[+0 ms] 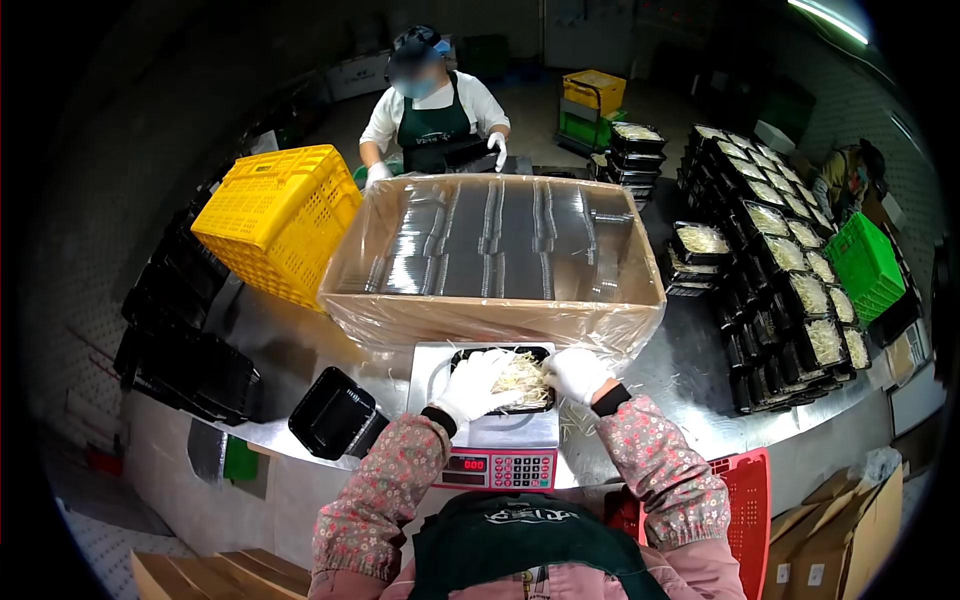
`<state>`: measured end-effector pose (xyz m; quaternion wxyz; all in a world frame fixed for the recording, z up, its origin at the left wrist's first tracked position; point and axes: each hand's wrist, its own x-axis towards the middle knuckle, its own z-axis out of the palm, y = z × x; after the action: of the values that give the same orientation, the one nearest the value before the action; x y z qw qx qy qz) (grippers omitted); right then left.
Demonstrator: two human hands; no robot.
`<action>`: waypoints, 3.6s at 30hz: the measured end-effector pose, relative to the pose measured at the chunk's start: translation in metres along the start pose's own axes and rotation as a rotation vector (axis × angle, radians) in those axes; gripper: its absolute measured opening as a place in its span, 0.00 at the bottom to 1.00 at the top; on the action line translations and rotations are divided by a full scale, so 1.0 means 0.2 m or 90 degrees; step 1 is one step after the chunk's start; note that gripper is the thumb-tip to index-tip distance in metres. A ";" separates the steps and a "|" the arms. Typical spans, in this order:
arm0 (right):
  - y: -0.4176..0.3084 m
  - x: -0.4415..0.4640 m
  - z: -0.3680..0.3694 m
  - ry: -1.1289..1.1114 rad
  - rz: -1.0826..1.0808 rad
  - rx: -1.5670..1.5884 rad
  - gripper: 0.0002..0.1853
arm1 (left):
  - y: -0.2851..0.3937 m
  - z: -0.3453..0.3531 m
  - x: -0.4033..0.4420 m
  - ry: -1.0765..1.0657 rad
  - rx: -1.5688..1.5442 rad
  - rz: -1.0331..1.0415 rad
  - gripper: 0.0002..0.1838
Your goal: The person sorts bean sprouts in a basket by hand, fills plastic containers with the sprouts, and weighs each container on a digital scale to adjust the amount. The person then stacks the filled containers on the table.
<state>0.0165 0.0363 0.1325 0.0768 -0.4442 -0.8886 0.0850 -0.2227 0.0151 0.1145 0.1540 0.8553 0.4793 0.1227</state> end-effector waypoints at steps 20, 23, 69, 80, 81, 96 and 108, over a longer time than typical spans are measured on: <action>-0.19 0.12 -0.09 0.010 -0.042 0.132 0.19 | -0.16 -0.06 -0.43 0.250 -0.556 -0.103 0.48; -0.16 0.04 -0.23 -0.012 -0.004 0.176 0.28 | -0.27 -0.02 -0.59 0.227 -0.575 -0.261 0.45; 0.00 0.03 0.04 -0.021 0.054 -0.052 0.11 | 0.03 -0.02 0.02 0.110 -0.030 0.070 0.44; 0.11 -0.04 -0.44 0.032 0.063 0.067 0.08 | 0.05 -0.10 -0.09 0.230 -0.173 0.008 0.50; 0.11 -0.04 -0.49 0.052 0.051 0.082 0.08 | 0.02 -0.11 -0.12 0.235 -0.253 -0.008 0.51; -0.13 0.08 -0.03 0.138 -0.058 0.165 0.13 | -0.09 -0.05 -0.47 0.297 -0.512 -0.126 0.50; 0.02 -0.12 -0.24 0.085 0.046 0.068 0.39 | 0.07 -0.10 -0.23 0.244 -0.071 0.050 0.39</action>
<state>0.0433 0.0239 0.1769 0.1564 -0.4756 -0.8593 0.1048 -0.2424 -0.0286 0.1362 0.1023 0.8243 0.4586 0.3158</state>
